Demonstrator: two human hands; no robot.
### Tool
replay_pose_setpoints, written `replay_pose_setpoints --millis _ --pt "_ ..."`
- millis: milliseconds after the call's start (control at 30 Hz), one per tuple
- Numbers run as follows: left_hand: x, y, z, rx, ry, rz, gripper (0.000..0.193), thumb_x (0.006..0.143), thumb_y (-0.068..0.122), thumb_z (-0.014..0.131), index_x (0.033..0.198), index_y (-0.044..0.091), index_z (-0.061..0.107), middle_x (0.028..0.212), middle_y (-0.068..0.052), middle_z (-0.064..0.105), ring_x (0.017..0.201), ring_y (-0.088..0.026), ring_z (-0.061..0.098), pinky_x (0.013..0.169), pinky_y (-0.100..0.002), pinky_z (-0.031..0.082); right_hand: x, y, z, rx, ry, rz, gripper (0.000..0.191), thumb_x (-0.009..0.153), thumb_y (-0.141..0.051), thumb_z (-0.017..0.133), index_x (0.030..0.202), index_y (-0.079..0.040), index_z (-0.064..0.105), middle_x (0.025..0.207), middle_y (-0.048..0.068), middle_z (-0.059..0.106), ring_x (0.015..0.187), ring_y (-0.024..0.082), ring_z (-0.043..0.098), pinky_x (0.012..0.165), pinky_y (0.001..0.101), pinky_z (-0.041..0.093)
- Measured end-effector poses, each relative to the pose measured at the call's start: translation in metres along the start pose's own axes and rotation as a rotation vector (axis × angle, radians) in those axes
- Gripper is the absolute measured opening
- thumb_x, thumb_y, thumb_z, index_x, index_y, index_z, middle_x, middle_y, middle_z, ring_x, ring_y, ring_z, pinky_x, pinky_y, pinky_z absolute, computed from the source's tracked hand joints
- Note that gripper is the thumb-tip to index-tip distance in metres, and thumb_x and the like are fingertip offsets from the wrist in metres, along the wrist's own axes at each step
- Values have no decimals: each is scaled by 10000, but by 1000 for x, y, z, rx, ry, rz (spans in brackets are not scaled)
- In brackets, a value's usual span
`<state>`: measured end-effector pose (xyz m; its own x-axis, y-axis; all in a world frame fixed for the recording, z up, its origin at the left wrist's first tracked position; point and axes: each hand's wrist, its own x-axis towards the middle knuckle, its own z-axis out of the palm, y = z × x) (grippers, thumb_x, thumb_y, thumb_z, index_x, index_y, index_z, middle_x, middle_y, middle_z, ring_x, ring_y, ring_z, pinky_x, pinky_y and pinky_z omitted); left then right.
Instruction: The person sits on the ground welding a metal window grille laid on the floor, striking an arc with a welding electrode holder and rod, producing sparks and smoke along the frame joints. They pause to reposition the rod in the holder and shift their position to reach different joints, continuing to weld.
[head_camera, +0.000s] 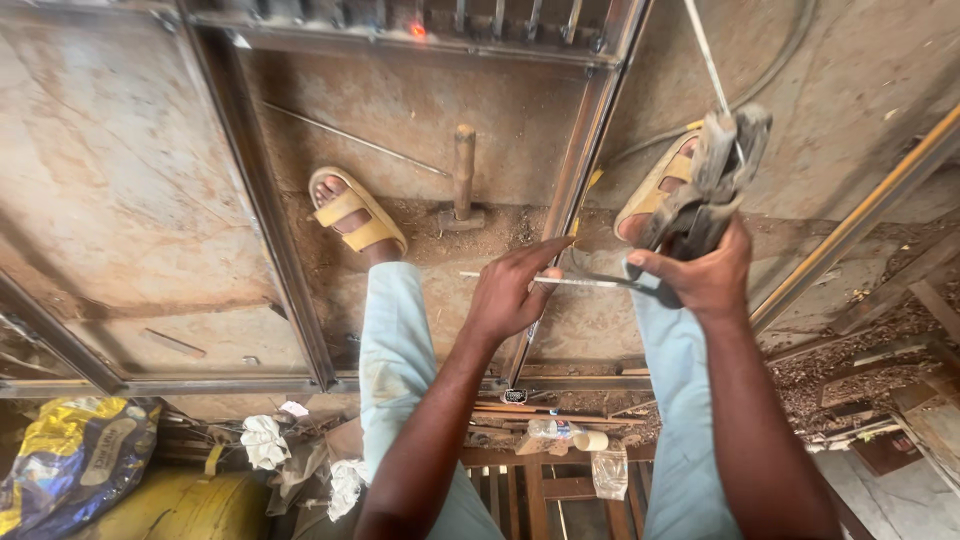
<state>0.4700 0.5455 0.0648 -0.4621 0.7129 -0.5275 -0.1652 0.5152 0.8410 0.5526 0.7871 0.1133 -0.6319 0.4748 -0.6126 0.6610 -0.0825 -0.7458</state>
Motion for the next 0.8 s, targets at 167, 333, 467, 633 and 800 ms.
replay_pose_setpoints --millis 167,333,467,633,800 --pt "-37 38 2 -173 151 -55 365 1059 307 541 1328 100 677 1253 -166 743 1165 -345 728 1015 -437 566 -51 -25 32 96 80 101 547 767 -135 941 1209 -48 630 1100 -7 726 899 75 665 828 270 593" --pt "-76 87 -9 -343 218 -99 285 1041 151 564 1277 49 687 1143 -175 763 1056 -313 765 915 -383 583 -99 -54 45 -219 152 223 517 701 -206 982 1080 -61 662 852 9 667 741 76 573 702 249 516" --pt "-103 116 -41 -318 251 -71 259 1059 119 558 1262 45 700 1127 -174 769 1014 -279 766 887 -354 579 -123 -85 35 -261 108 168 487 700 -265 968 1037 -77 670 825 -13 678 720 75 602 698 266 533" --pt "-144 134 -101 -272 353 -181 294 1029 104 533 1249 66 724 1000 -120 799 696 -174 646 666 -317 556 -134 -147 -59 -220 -60 244 475 643 -307 960 966 -96 684 845 20 671 719 135 620 656 322 546" --pt "-165 127 -178 68 480 -248 245 1055 154 572 1201 74 751 756 -114 733 624 -121 631 612 -311 526 -224 -187 -223 -598 -8 328 473 689 -385 921 1006 -93 726 902 35 746 792 169 694 737 341 592"
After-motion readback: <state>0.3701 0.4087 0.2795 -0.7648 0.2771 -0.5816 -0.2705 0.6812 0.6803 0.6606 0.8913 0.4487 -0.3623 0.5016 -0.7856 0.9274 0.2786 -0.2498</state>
